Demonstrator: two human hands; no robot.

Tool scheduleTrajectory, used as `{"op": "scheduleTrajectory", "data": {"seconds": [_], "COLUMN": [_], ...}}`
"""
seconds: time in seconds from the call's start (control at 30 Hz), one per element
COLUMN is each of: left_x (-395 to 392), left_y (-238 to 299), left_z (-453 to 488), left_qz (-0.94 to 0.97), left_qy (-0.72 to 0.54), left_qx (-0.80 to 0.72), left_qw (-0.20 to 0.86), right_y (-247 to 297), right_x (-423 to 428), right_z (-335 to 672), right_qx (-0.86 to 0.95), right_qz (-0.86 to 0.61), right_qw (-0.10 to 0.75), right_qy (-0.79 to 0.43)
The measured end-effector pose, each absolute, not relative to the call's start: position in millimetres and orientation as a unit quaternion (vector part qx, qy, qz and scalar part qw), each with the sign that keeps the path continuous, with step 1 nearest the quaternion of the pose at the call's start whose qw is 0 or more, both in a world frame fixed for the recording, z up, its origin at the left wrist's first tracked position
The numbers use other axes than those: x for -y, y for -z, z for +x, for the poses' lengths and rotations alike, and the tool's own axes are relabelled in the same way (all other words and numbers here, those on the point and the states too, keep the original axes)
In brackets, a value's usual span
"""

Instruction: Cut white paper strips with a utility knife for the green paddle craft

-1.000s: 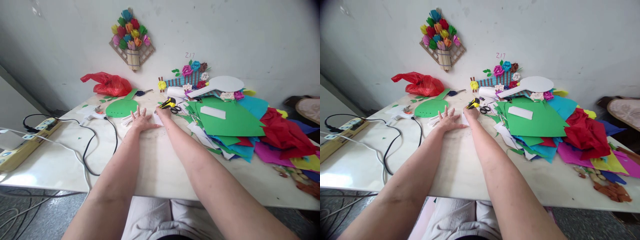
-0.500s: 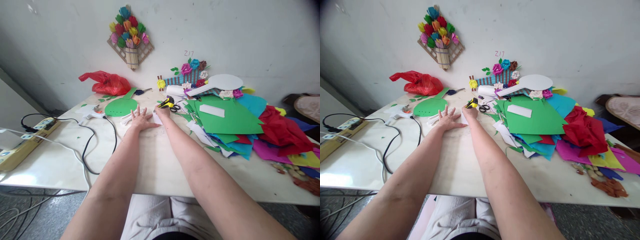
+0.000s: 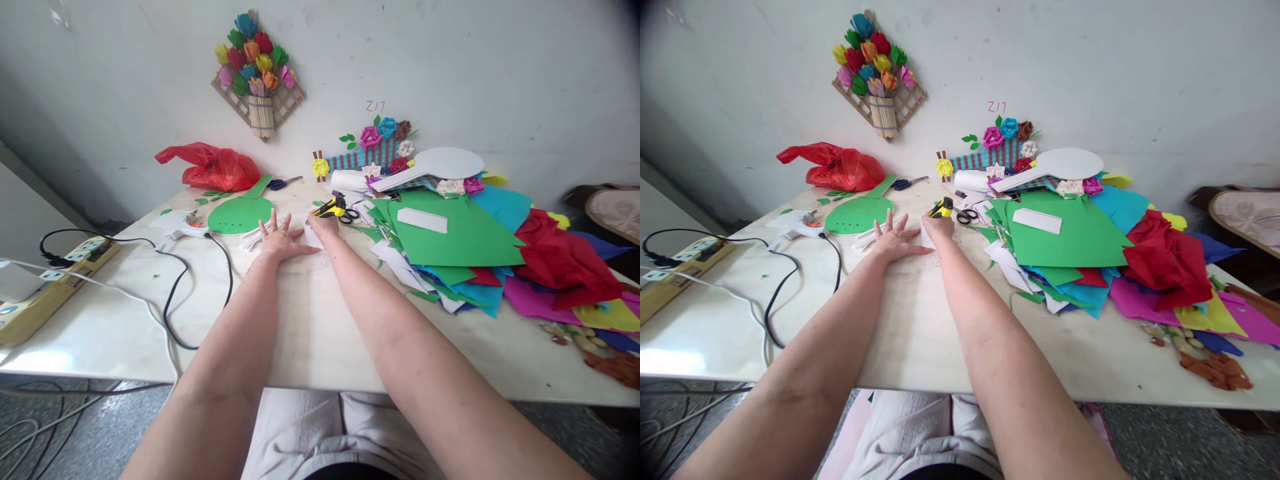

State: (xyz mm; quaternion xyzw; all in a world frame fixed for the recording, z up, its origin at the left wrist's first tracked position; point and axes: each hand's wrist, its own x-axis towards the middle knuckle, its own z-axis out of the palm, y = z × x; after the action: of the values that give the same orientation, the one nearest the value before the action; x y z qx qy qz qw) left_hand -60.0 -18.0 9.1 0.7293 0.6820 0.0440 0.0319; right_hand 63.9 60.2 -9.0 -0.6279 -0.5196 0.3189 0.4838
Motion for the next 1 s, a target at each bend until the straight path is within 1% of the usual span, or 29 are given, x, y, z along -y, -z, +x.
{"op": "scheduleTrajectory", "data": {"seconds": [0.47, 0.8, 1.0], "left_x": [18.4, 16.5, 15.8], "left_y": [-11.2, -10.1, -9.2], "left_z": [-59.6, -60.1, -60.8], "left_qz": [0.724, 0.723, 0.726], "left_qy": [-0.041, -0.033, -0.032], "left_qx": [-0.687, -0.689, -0.685], "left_qw": [0.048, 0.049, 0.047], "right_y": [-0.3, -1.2, 2.3], "right_x": [-48.7, -48.4, -51.4], "right_z": [64.2, 64.4, 64.5], "right_qx": [0.518, 0.516, 0.507], "right_qz": [-0.659, -0.666, -0.668], "right_qw": [0.439, 0.435, 0.452], "right_qy": [-0.323, -0.317, -0.305]}}
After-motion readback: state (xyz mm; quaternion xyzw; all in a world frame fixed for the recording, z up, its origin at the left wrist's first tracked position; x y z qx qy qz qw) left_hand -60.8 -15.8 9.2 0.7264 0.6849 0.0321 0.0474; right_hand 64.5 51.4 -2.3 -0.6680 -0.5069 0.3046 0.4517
